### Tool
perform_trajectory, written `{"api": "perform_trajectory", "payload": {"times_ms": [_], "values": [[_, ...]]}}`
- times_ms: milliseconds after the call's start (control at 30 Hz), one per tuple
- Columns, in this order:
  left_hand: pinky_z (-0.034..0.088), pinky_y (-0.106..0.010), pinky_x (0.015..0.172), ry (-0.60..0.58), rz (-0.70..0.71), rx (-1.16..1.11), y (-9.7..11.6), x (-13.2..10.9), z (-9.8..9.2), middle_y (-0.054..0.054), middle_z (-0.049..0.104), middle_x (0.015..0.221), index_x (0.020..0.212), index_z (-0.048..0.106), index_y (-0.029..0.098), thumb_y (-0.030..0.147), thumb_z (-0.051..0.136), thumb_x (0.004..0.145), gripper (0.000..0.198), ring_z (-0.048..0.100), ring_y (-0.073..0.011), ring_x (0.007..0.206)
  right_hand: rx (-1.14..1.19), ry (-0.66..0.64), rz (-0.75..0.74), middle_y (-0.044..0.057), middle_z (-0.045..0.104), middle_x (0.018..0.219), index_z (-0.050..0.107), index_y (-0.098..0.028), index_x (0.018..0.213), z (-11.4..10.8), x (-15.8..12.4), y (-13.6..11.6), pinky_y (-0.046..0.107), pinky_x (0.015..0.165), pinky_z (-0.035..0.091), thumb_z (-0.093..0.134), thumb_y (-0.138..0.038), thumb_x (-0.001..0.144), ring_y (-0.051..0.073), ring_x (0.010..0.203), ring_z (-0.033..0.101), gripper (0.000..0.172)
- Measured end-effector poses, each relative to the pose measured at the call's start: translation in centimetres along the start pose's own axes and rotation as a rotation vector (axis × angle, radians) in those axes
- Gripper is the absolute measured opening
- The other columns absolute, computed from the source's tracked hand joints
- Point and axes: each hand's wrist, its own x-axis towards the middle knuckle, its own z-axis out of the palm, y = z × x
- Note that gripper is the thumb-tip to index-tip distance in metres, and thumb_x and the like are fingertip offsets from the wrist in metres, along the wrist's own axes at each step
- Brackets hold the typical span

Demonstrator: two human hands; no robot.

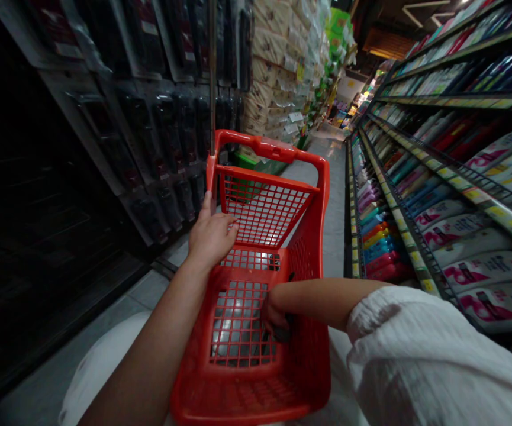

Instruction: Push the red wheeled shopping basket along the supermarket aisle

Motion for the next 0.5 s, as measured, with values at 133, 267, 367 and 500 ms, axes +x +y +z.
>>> {"api": "perform_trajectory", "payload": {"times_ms": [133, 267, 367, 500], "values": [[0.035, -0.034, 0.119, 0.008, -0.012, -0.002, 0.0, 0.0, 0.0, -0.008, 0.072, 0.123, 0.108, 0.076, 0.015, 0.026, 0.052, 0.091, 0.032, 0.01, -0.0216, 0.155, -0.154, 0.004, 0.087, -0.003, 0.073, 0.08, 0.075, -0.018, 0.077, -0.6, -1.7, -1.3, 0.02, 0.068, 0.051, 0.071, 0.01, 0.051, 0.017, 0.082, 0.069, 0.038], [0.033, -0.036, 0.12, 0.013, -0.001, 0.003, 0.0, 0.1, 0.0, -0.01, 0.072, 0.121, 0.107, 0.077, 0.014, 0.028, 0.051, 0.092, 0.033, 0.01, -0.0228, 0.155, -0.261, 0.225, 0.233, 0.005, 0.074, 0.099, 0.073, -0.015, 0.105, -4.2, -6.7, 1.0, 0.028, 0.076, 0.052, 0.07, 0.001, 0.062, 0.022, 0.091, 0.068, 0.046], [0.033, -0.036, 0.12, 0.013, 0.002, -0.001, -0.1, 0.1, 0.0, -0.011, 0.073, 0.12, 0.106, 0.076, 0.013, 0.028, 0.05, 0.092, 0.033, 0.009, -0.0223, 0.155, -0.375, 0.513, 0.525, 0.011, 0.073, 0.106, 0.073, -0.016, 0.105, -6.4, -10.9, 4.1, 0.037, 0.08, 0.054, 0.068, -0.009, 0.074, 0.026, 0.093, 0.067, 0.032], [0.034, -0.036, 0.119, 0.015, -0.008, -0.014, -0.1, 0.1, 0.0, -0.011, 0.073, 0.12, 0.105, 0.077, 0.015, 0.028, 0.051, 0.091, 0.032, 0.009, -0.0216, 0.155, -0.456, 0.681, 0.668, 0.021, 0.069, 0.117, 0.072, -0.009, 0.099, -6.4, -13.9, 7.8, 0.054, 0.095, 0.048, 0.067, -0.004, 0.071, 0.036, 0.113, 0.059, 0.029]]}}
